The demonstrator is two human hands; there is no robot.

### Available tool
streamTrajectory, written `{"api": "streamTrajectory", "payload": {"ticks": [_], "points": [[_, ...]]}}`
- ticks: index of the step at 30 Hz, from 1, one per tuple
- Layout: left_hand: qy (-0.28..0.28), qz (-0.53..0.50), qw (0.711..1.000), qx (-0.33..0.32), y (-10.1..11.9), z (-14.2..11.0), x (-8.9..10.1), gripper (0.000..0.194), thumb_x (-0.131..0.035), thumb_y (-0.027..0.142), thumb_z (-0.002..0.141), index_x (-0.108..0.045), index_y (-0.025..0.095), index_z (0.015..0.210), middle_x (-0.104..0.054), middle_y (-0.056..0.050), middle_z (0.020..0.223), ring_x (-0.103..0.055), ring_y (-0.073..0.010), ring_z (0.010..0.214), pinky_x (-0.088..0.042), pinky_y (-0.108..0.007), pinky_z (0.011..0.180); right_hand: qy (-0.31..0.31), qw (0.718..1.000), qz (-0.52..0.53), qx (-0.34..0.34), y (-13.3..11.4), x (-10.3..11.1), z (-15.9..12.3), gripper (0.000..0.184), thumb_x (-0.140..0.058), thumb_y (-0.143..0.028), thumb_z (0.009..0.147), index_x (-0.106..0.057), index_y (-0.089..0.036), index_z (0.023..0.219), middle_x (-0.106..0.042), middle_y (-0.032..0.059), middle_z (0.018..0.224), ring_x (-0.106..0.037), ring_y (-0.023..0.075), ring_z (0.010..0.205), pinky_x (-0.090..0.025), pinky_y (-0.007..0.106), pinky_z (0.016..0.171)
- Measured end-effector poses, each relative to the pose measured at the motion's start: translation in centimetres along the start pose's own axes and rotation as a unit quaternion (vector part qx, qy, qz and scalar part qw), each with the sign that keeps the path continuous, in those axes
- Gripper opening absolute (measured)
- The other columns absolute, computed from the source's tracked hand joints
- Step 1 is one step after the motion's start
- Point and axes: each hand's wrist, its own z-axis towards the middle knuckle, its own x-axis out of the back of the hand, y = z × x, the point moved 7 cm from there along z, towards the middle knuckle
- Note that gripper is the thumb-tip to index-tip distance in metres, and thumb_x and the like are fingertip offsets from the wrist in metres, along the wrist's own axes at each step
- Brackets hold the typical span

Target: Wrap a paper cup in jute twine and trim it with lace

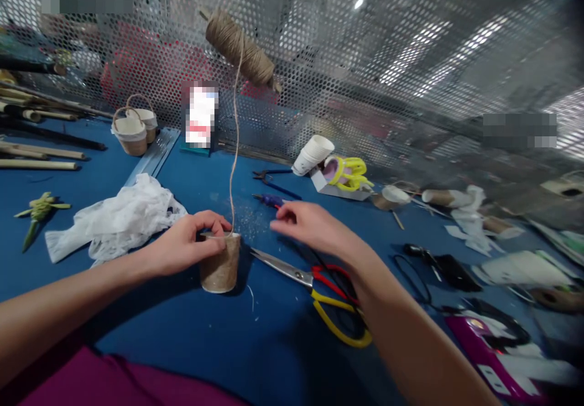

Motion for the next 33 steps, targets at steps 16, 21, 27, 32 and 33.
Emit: {"api": "streamTrajectory", "payload": {"ticks": [16,21,27,32,33], "points": [[-0.005,0.009,1.000,0.006,-0.1,-0.1,-0.1,0.016,-0.048,0.030,0.075,-0.048,0.016,0.067,-0.055,-0.009,0.109,-0.053,-0.0192,0.098,-0.042,-0.033,0.081,-0.028,0.996,-0.079,0.014,4.1,-4.5,-11.9,0.059,-0.045,-0.008,0.064,-0.048,-0.018,0.123,-0.061,0.0110,0.107,-0.059,0.0236,0.099,-0.049,0.039,0.084],[-0.008,0.010,1.000,0.018,-0.2,-0.2,0.1,0.016,-0.049,0.030,0.074,-0.047,0.016,0.066,-0.054,-0.009,0.111,-0.052,-0.0208,0.099,-0.041,-0.033,0.080,0.028,0.993,-0.114,-0.012,5.1,-3.9,-12.5,0.056,-0.043,-0.007,0.065,-0.050,-0.016,0.120,-0.056,0.0123,0.111,-0.055,0.0242,0.103,-0.046,0.039,0.088],[-0.005,0.010,0.999,0.035,-0.2,-0.3,0.3,0.018,-0.051,0.033,0.072,-0.047,0.017,0.064,-0.055,-0.008,0.113,-0.054,-0.0202,0.091,-0.041,-0.031,0.075,-0.005,0.984,-0.147,-0.102,7.7,-4.2,-12.9,0.045,-0.048,-0.013,0.068,-0.054,-0.010,0.113,-0.060,0.0162,0.107,-0.056,0.0279,0.098,-0.046,0.040,0.084],[-0.009,0.010,0.999,0.045,-0.4,-0.3,0.2,0.019,-0.051,0.034,0.071,-0.047,0.017,0.064,-0.054,-0.006,0.114,-0.054,-0.0199,0.093,-0.041,-0.028,0.074,-0.059,0.975,-0.163,-0.141,9.7,-3.9,-13.0,0.023,-0.047,-0.009,0.066,-0.061,-0.017,0.082,-0.063,0.0090,0.085,-0.060,0.0218,0.081,-0.047,0.030,0.071],[-0.009,0.012,0.999,0.047,-0.5,-0.3,0.2,0.019,-0.051,0.034,0.071,-0.047,0.017,0.064,-0.054,-0.006,0.115,-0.054,-0.0202,0.094,-0.041,-0.028,0.074,-0.066,0.973,-0.164,-0.146,9.9,-3.7,-12.9,0.019,-0.047,-0.009,0.065,-0.059,-0.018,0.077,-0.063,0.0077,0.081,-0.061,0.0198,0.075,-0.046,0.028,0.067]]}}
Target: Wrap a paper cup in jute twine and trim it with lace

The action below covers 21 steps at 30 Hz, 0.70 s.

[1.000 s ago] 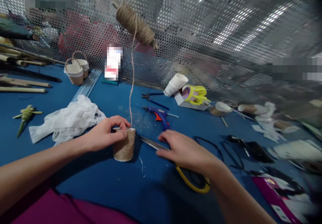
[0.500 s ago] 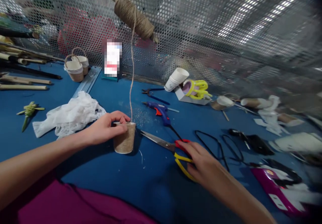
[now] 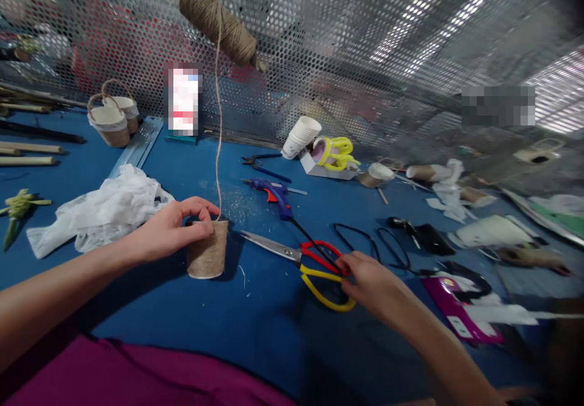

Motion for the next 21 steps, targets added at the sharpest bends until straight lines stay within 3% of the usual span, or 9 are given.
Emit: {"api": "streamTrajectory", "payload": {"ticks": [5,11,13,15,17,21], "points": [[-0.004,0.008,1.000,-0.002,0.0,0.0,0.0,0.018,-0.050,0.033,0.072,-0.048,0.017,0.064,-0.054,-0.005,0.114,-0.053,-0.0224,0.100,-0.040,-0.029,0.077,0.006,1.000,-0.015,-0.026,0.9,1.3,1.6,0.015,-0.044,-0.011,0.073,-0.058,-0.017,0.070,-0.061,0.0072,0.071,-0.060,0.0185,0.062,-0.043,0.027,0.057],[-0.011,-0.002,1.000,-0.003,0.1,0.1,-0.2,0.017,-0.050,0.032,0.072,-0.048,0.017,0.064,-0.053,-0.007,0.114,-0.052,-0.0230,0.099,-0.039,-0.032,0.079,0.058,0.997,-0.031,-0.037,0.5,2.7,2.6,0.025,-0.043,-0.013,0.077,-0.063,-0.011,0.092,-0.062,0.0160,0.093,-0.062,0.0250,0.085,-0.046,0.033,0.074],[-0.012,-0.008,1.000,-0.001,0.1,0.2,-0.2,0.017,-0.050,0.031,0.072,-0.048,0.016,0.064,-0.053,-0.008,0.114,-0.052,-0.0226,0.098,-0.040,-0.033,0.080,0.067,0.998,0.007,-0.003,-0.6,2.2,1.8,0.032,-0.044,-0.016,0.076,-0.059,-0.013,0.104,-0.062,0.0130,0.098,-0.061,0.0236,0.089,-0.048,0.032,0.077],[-0.011,-0.009,1.000,0.000,0.1,0.2,-0.2,0.017,-0.050,0.031,0.072,-0.048,0.016,0.064,-0.053,-0.009,0.114,-0.052,-0.0222,0.098,-0.040,-0.035,0.082,0.038,0.996,0.056,0.065,-2.2,0.9,0.8,0.050,-0.049,-0.014,0.068,-0.051,-0.017,0.118,-0.063,0.0089,0.101,-0.062,0.0210,0.090,-0.050,0.030,0.075],[-0.012,-0.010,1.000,-0.002,0.1,0.3,-0.3,0.017,-0.051,0.031,0.072,-0.048,0.016,0.065,-0.053,-0.009,0.114,-0.052,-0.0221,0.099,-0.040,-0.036,0.083,0.073,0.991,0.046,0.106,-3.2,0.6,0.0,0.061,-0.048,-0.010,0.062,-0.048,-0.017,0.123,-0.060,0.0102,0.109,-0.059,0.0235,0.098,-0.049,0.035,0.082],[-0.011,-0.010,1.000,-0.015,0.1,0.3,-0.3,0.017,-0.051,0.030,0.073,-0.048,0.016,0.065,-0.053,-0.010,0.112,-0.050,-0.0226,0.103,-0.040,-0.037,0.086,0.103,0.986,0.065,0.117,-3.9,0.6,-0.2,0.059,-0.047,-0.011,0.060,-0.052,-0.016,0.119,-0.063,0.0127,0.106,-0.061,0.0277,0.091,-0.049,0.043,0.078]]}}
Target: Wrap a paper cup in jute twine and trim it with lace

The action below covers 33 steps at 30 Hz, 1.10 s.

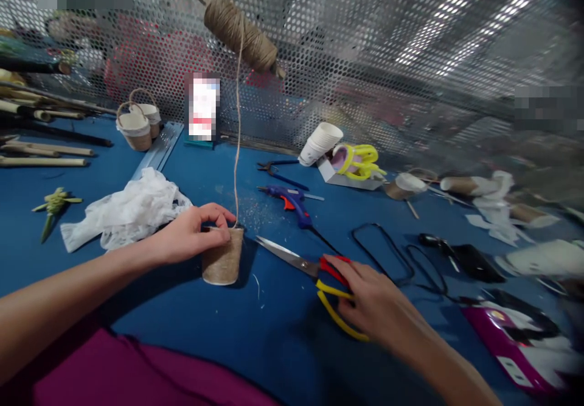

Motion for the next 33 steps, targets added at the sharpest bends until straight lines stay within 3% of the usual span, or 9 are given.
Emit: {"api": "streamTrajectory", "payload": {"ticks": [3,5,9,11,14,18,21,25,33], "points": [[0.001,0.004,1.000,0.000,-0.1,0.0,-0.1,0.018,-0.050,0.031,0.074,-0.048,0.016,0.065,-0.053,-0.009,0.111,-0.052,-0.0210,0.099,-0.040,-0.036,0.085,-0.016,0.989,0.140,-0.038,-0.3,0.3,0.3,0.059,-0.047,-0.015,0.062,-0.048,-0.017,0.121,-0.061,0.0120,0.110,-0.061,0.0252,0.091,-0.050,0.041,0.078],[0.001,0.004,1.000,0.002,-0.1,0.0,-0.2,0.019,-0.050,0.032,0.074,-0.047,0.016,0.066,-0.053,-0.009,0.111,-0.052,-0.0202,0.097,-0.040,-0.035,0.083,-0.076,0.960,0.255,-0.089,-0.6,-0.3,0.1,0.056,-0.052,-0.022,0.067,-0.046,-0.017,0.122,-0.064,0.0082,0.091,-0.062,0.0209,0.077,-0.051,0.036,0.071],[0.000,0.002,1.000,-0.003,-0.1,0.2,-0.2,0.019,-0.051,0.032,0.074,-0.046,0.016,0.065,-0.052,-0.010,0.111,-0.051,-0.0212,0.102,-0.040,-0.034,0.084,-0.182,0.829,0.483,-0.216,-1.7,-1.9,-1.3,0.063,-0.057,-0.040,0.074,-0.034,-0.024,0.129,-0.044,-0.0075,0.054,-0.037,0.0071,0.037,-0.035,0.019,0.034],[-0.001,0.005,1.000,-0.004,-0.1,0.2,-0.2,0.019,-0.051,0.031,0.074,-0.046,0.016,0.064,-0.052,-0.011,0.110,-0.050,-0.0214,0.104,-0.039,-0.034,0.085,-0.176,0.768,0.581,-0.203,-3.0,-1.5,-1.2,0.061,-0.052,-0.044,0.080,-0.026,-0.027,0.133,-0.033,-0.0114,0.047,-0.022,0.0045,0.032,-0.024,0.016,0.030],[-0.005,0.017,1.000,-0.006,0.0,0.2,-0.1,0.019,-0.051,0.031,0.075,-0.047,0.016,0.064,-0.052,-0.011,0.109,-0.049,-0.0215,0.107,-0.038,-0.034,0.086,-0.097,0.744,0.653,-0.105,-4.5,0.2,0.1,0.055,-0.055,-0.043,0.079,-0.031,-0.029,0.127,-0.043,-0.0079,0.054,-0.034,0.0060,0.037,-0.034,0.019,0.035],[-0.018,0.032,0.999,0.008,-0.2,0.0,-0.2,0.023,-0.050,0.034,0.076,-0.045,0.016,0.063,-0.053,-0.009,0.106,-0.048,-0.0217,0.107,-0.040,-0.032,0.085,-0.041,0.773,0.627,-0.083,-4.7,0.4,1.6,0.056,-0.067,-0.047,0.067,-0.042,-0.027,0.114,-0.052,0.0002,0.080,-0.041,0.0070,0.047,-0.038,0.023,0.041],[-0.028,0.038,0.999,0.012,-0.4,0.0,-0.3,0.025,-0.051,0.037,0.076,-0.045,0.016,0.063,-0.055,-0.008,0.107,-0.050,-0.0216,0.104,-0.041,-0.032,0.084,-0.024,0.853,0.518,-0.057,-4.6,0.5,2.4,0.069,-0.076,-0.044,0.052,-0.044,-0.026,0.111,-0.054,0.0035,0.089,-0.051,0.0156,0.068,-0.047,0.030,0.057],[-0.030,0.006,0.999,0.039,-1.1,0.1,-0.4,0.023,-0.052,0.039,0.074,-0.048,0.017,0.071,-0.056,-0.008,0.106,-0.053,-0.0204,0.098,-0.042,-0.032,0.081,-0.031,0.927,0.373,-0.024,-4.9,0.6,2.9,0.067,-0.072,-0.045,0.056,-0.043,-0.022,0.113,-0.055,0.0072,0.098,-0.054,0.0241,0.086,-0.047,0.041,0.078],[-0.010,-0.074,0.994,0.083,-2.1,0.1,-0.6,0.032,-0.060,0.041,0.070,-0.041,0.018,0.083,-0.058,-0.005,0.088,-0.056,-0.0167,0.079,-0.043,-0.031,0.069,-0.023,0.972,0.231,0.042,-6.2,0.5,3.6,0.044,-0.071,-0.040,0.064,-0.051,-0.022,0.099,-0.058,0.0049,0.091,-0.056,0.0190,0.075,-0.049,0.033,0.067]]}}
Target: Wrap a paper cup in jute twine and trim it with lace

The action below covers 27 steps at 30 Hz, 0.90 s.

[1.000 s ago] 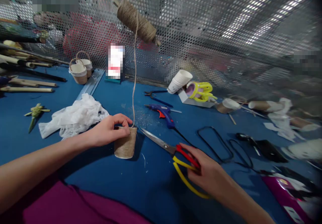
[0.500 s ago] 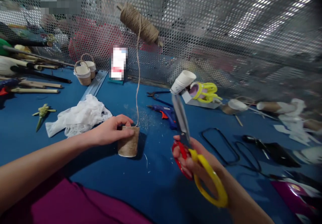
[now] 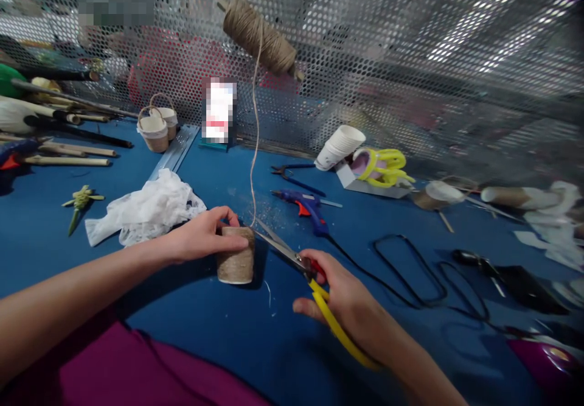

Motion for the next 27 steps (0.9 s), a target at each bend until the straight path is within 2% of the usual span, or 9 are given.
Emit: {"api": "streamTrajectory", "payload": {"ticks": [4,9,12,17,22,27], "points": [[0.010,-0.008,0.999,0.032,-0.4,0.0,-0.2,0.048,-0.063,0.043,0.067,-0.040,0.017,0.101,-0.058,-0.003,0.082,-0.056,-0.0167,0.074,-0.043,-0.031,0.066,-0.001,1.000,-0.006,0.007,-0.2,0.0,0.0,0.046,-0.072,-0.040,0.063,-0.051,-0.021,0.099,-0.059,0.0050,0.092,-0.056,0.0192,0.076,-0.049,0.033,0.068],[0.029,0.022,0.999,0.018,-0.3,0.1,-0.2,0.062,-0.064,0.044,0.066,-0.037,0.014,0.114,-0.051,-0.013,0.112,-0.053,-0.0222,0.096,-0.043,-0.036,0.082,0.011,1.000,-0.022,0.012,-0.4,-0.1,0.1,0.045,-0.073,-0.036,0.062,-0.051,-0.022,0.099,-0.058,0.0034,0.088,-0.056,0.0188,0.075,-0.048,0.032,0.067],[0.016,-0.014,1.000,0.010,-0.5,0.1,-0.6,0.070,-0.064,0.041,0.067,-0.029,0.016,0.122,-0.049,-0.014,0.117,-0.054,-0.0229,0.101,-0.042,-0.038,0.087,0.022,0.999,-0.031,0.022,-0.6,-0.3,0.2,0.044,-0.074,-0.031,0.063,-0.050,-0.021,0.098,-0.057,0.0039,0.088,-0.055,0.0188,0.075,-0.048,0.032,0.067],[0.015,-0.073,0.997,0.022,-0.6,-0.1,-1.0,0.073,-0.068,0.035,0.065,-0.028,0.018,0.123,-0.052,-0.012,0.115,-0.055,-0.0238,0.102,-0.040,-0.040,0.090,0.042,0.997,-0.037,0.052,-1.5,-0.3,0.2,0.044,-0.076,-0.030,0.060,-0.049,-0.020,0.094,-0.056,0.0036,0.084,-0.055,0.0192,0.074,-0.047,0.033,0.065],[-0.034,-0.179,0.983,0.036,-0.4,-0.4,-1.8,0.075,-0.072,0.032,0.064,-0.029,0.018,0.124,-0.054,-0.013,0.113,-0.055,-0.0251,0.103,-0.038,-0.041,0.092,0.067,0.992,-0.048,0.095,-2.6,0.4,0.1,0.045,-0.075,-0.032,0.062,-0.048,-0.020,0.096,-0.055,0.0034,0.082,-0.054,0.0191,0.072,-0.047,0.033,0.064],[-0.070,-0.233,0.969,0.039,-0.1,-0.5,-2.1,0.077,-0.077,0.036,0.058,-0.035,0.018,0.119,-0.056,-0.013,0.111,-0.056,-0.0262,0.102,-0.037,-0.043,0.091,0.081,0.986,-0.064,0.130,-2.9,1.3,0.1,0.041,-0.073,-0.032,0.066,-0.049,-0.020,0.097,-0.054,0.0047,0.083,-0.053,0.0194,0.073,-0.046,0.034,0.067]]}}
